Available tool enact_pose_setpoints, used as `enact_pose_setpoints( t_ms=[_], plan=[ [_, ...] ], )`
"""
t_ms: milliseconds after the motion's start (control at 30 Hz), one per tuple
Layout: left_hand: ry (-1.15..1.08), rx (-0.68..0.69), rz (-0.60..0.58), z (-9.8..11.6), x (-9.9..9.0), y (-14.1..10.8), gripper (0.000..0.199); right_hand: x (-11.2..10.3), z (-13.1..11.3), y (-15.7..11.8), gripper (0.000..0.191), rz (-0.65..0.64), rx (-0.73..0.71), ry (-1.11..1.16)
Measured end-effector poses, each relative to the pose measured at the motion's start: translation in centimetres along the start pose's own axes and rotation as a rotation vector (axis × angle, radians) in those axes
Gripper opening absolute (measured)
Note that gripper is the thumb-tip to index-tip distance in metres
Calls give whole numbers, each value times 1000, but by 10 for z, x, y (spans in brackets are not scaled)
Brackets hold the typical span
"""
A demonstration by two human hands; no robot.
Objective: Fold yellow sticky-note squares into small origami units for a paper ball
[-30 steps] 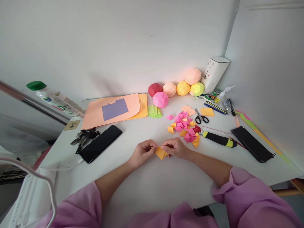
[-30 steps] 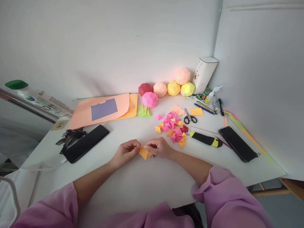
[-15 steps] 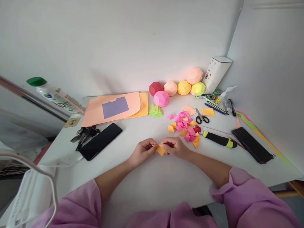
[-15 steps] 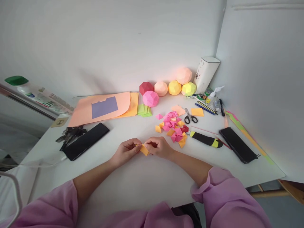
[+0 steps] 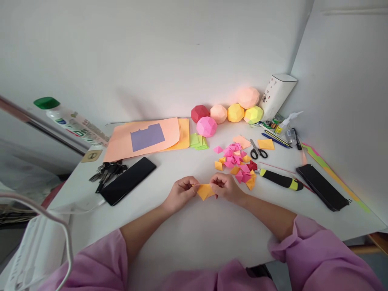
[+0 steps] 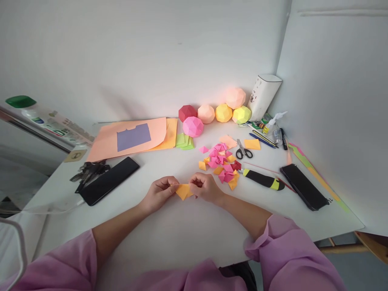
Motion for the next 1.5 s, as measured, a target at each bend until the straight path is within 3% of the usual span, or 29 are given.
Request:
enact_pose_setpoints(
  t_ms=[167,400,833,933,1033,1300,1500],
  plan=[
    [-111,-14,58,-7,-8,2,25,-5,-1,1,10,53,28,121],
    [-67,-32,-9,-3,-3,1,26,4,0,2,18,-89,-44,-9],
    [-241,24,179,-6,-10,3,25,-4,2,2,26,9,28,-2],
    [-216,39,107,-3,-6,4,25,-3,3,2,26,15,-4,22],
    [-159,-4,24,-4,0,3,38,-2,3,2,30,7,-38,11],
    [-108,-42,2,-6,1,1,41,-4,4,6,30,11,21,127],
    [-157,30,-16,-8,3,2,33,-3,9,7,32,20,48,104]
  ],
)
Point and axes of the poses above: each hand's wrist, its own y-axis towards the middle knuckle, its own x-axis out of the palm, z = x × y, the point moved 4 cm from there along y, towards the middle knuckle, and after that the axes turned 3 degrees about -z, right-handed, at the moved point
